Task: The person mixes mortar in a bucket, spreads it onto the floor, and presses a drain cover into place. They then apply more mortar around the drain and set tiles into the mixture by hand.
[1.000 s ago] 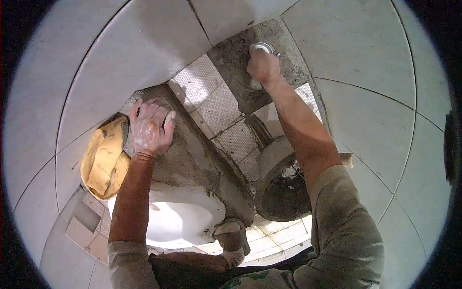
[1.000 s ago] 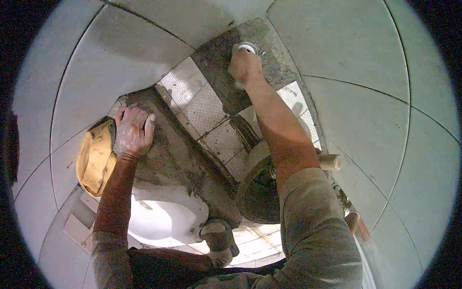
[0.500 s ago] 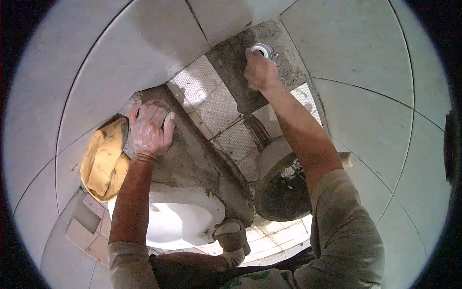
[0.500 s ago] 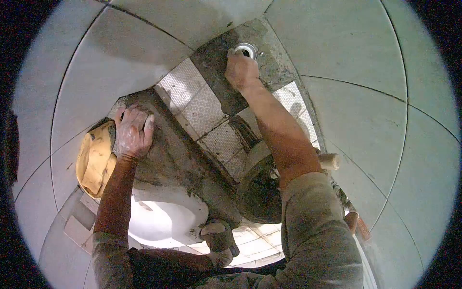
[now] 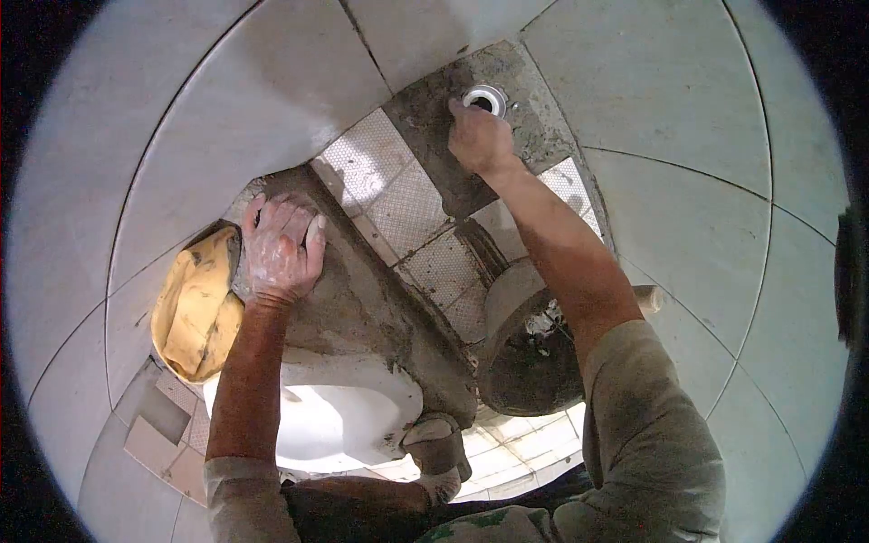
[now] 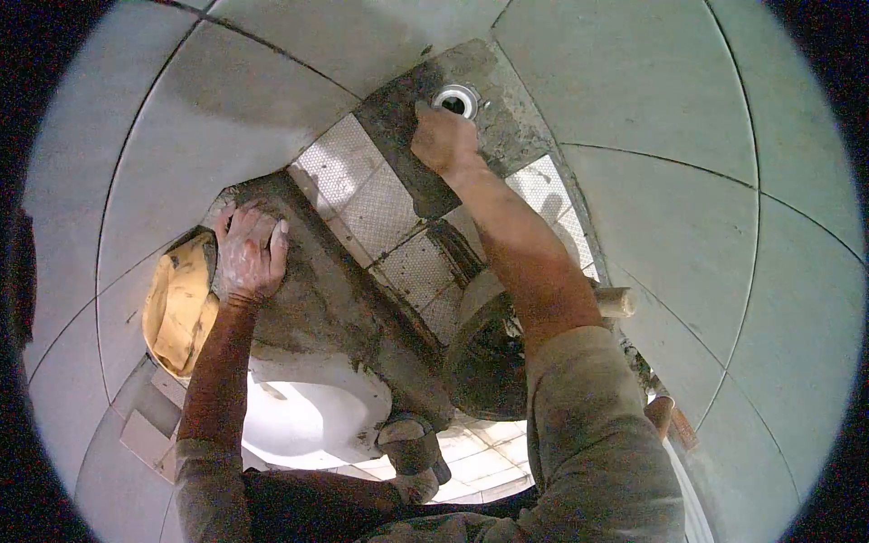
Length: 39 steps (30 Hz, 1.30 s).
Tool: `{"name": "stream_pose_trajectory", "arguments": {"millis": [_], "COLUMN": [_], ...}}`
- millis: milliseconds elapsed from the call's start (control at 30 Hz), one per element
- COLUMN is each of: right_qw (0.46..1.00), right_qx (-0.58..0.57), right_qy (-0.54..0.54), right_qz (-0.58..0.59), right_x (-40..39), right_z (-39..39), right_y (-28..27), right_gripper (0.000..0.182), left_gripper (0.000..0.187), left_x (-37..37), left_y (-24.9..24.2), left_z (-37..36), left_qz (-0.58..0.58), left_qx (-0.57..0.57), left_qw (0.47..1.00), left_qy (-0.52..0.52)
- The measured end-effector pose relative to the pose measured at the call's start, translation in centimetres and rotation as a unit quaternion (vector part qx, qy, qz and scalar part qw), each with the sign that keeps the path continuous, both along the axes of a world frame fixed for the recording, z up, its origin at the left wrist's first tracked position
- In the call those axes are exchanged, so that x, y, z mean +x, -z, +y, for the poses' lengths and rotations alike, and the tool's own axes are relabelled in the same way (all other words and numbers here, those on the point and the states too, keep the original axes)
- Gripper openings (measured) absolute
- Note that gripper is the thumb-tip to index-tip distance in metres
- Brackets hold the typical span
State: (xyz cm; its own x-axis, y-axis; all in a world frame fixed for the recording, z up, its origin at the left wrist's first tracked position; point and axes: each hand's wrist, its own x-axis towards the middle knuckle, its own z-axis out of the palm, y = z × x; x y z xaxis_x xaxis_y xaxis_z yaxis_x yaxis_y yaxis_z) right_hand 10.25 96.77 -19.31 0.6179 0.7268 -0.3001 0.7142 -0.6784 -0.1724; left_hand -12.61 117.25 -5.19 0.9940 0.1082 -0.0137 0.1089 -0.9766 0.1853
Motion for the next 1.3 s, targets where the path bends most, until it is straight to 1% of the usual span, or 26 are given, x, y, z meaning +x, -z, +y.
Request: {"name": "stream_pose_trajectory", "arguments": {"millis": [33, 100, 200, 233, 267, 300, 333, 400, 433, 500, 633, 700, 733, 800, 833, 900, 1000, 1067, 1133, 1167, 1233, 1267, 1300], "right_qw": [1.0, 0.989, 0.99, 0.989, 0.995, 0.999, 0.999, 0.99, 0.99, 0.985, 0.984, 0.988, 0.988, 0.98, 0.981, 0.98, 0.981, 0.981, 0.987, 0.987, 0.992, 0.992, 0.993], "right_qx": [0.0, -0.012, -0.02, -0.02, -0.009, 0.002, 0.001, 0.043, 0.043, 0.074, 0.063, 0.094, 0.093, 0.015, 0.014, -0.021, -0.032, -0.014, 0.008, 0.008, -0.036, -0.037, -0.052], "right_qy": [-0.001, 0.136, 0.127, 0.128, 0.088, 0.048, 0.049, 0.128, 0.128, 0.149, 0.154, 0.107, 0.108, 0.171, 0.169, 0.188, 0.177, 0.184, 0.143, 0.144, 0.109, 0.109, 0.1], "right_qz": [0.001, 0.061, 0.065, 0.066, 0.036, 0.005, 0.005, 0.03, 0.029, 0.04, 0.057, 0.054, 0.054, 0.097, 0.097, 0.056, 0.066, 0.056, 0.074, 0.077, 0.055, 0.057, 0.041], "right_x": [-0.2, -0.4, -0.4, -0.4, -0.2, -0.2, -0.2, -0.2, 0.0, 0.2, 0.4, 1.0, 1.5, 3.1, 3.7, 5.5, 6.9, 6.8, 6.9, 7.0, 6.9, 6.6, 6.2], "right_z": [0.1, 0.3, 0.6, 0.4, 0.2, 0.4, 0.4, 0.7, 0.7, 0.6, 0.3, -0.2, -0.2, -0.6, -1.6, -3.9, -6.6, -7.2, -7.2, -7.2, -6.9, -7.0, -6.4], "right_y": [-0.3, -1.2, -0.8, 1.1, 3.2, 3.0, 2.7, 1.1, 0.4, -0.3, 1.0, 1.8, 0.4, -2.3, -2.2, -2.3, -1.8, -0.9, 0.2, 0.8, 0.7, 0.6, -1.0], "right_gripper": [0.049, 0.048, 0.047, 0.047, 0.047, 0.047, 0.047, 0.043, 0.043, 0.034, 0.029, 0.029, 0.029, 0.043, 0.043, 0.052, 0.057, 0.056, 0.056, 0.056, 0.043, 0.043, 0.036], "left_gripper": [0.017, 0.016, 0.016, 0.016, 0.016, 0.016, 0.016, 0.016, 0.016, 0.016, 0.017, 0.017, 0.017, 0.017, 0.017, 0.016, 0.016, 0.016, 0.016, 0.016, 0.017, 0.017, 0.018], "left_x": [-0.1, 0.0, -0.1, -0.1, -0.1, 0.0, 0.0, 0.1, 0.1, 0.0, -0.1, -0.2, -0.2, -0.3, -0.2, 0.0, -0.1, -0.1, 0.0, 0.0, -0.1, -0.1, -0.1], "left_y": [0.0, 0.1, 0.2, 0.2, 0.1, 0.1, 0.0, -0.1, -0.1, 0.2, 0.5, 0.6, 0.7, 0.8, 0.6, 0.2, 0.2, 0.2, 0.1, 0.0, 0.1, 0.1, 0.1], "left_z": [0.0, 0.0, 0.1, 0.1, 0.0, 0.0, -0.1, -0.1, 0.0, 0.0, 0.2, 0.2, 0.3, 0.4, 0.3, 0.0, 0.2, 0.0, 0.0, 0.0, -0.1, -0.1, -0.1], "left_qz": [0.001, -0.001, -0.002, -0.001, -0.002, -0.004, -0.004, 0.0, -0.001, -0.007, -0.017, -0.007, -0.006, -0.018, -0.018, -0.01, -0.006, -0.002, 0.004, 0.002, 0.002, 0.006, 0.009], "left_qx": [0.0, -0.008, -0.009, -0.009, -0.006, -0.003, -0.004, 0.0, -0.001, 0.005, -0.001, 0.006, 0.005, 0.003, 0.001, 0.002, 0.006, 0.005, 0.007, 0.002, -0.004, 0.0, 0.005], "left_qw": [1.0, 1.0, 1.0, 1.0, 1.0, 1.0, 1.0, 1.0, 1.0, 1.0, 1.0, 1.0, 1.0, 1.0, 1.0, 1.0, 1.0, 1.0, 1.0, 1.0, 1.0, 1.0, 1.0], "left_qy": [-0.001, -0.002, 0.002, 0.003, 0.002, 0.002, 0.003, 0.003, 0.003, 0.004, 0.004, 0.003, 0.003, 0.012, 0.01, 0.001, 0.009, 0.005, 0.002, 0.001, 0.0, -0.002, -0.004]}}
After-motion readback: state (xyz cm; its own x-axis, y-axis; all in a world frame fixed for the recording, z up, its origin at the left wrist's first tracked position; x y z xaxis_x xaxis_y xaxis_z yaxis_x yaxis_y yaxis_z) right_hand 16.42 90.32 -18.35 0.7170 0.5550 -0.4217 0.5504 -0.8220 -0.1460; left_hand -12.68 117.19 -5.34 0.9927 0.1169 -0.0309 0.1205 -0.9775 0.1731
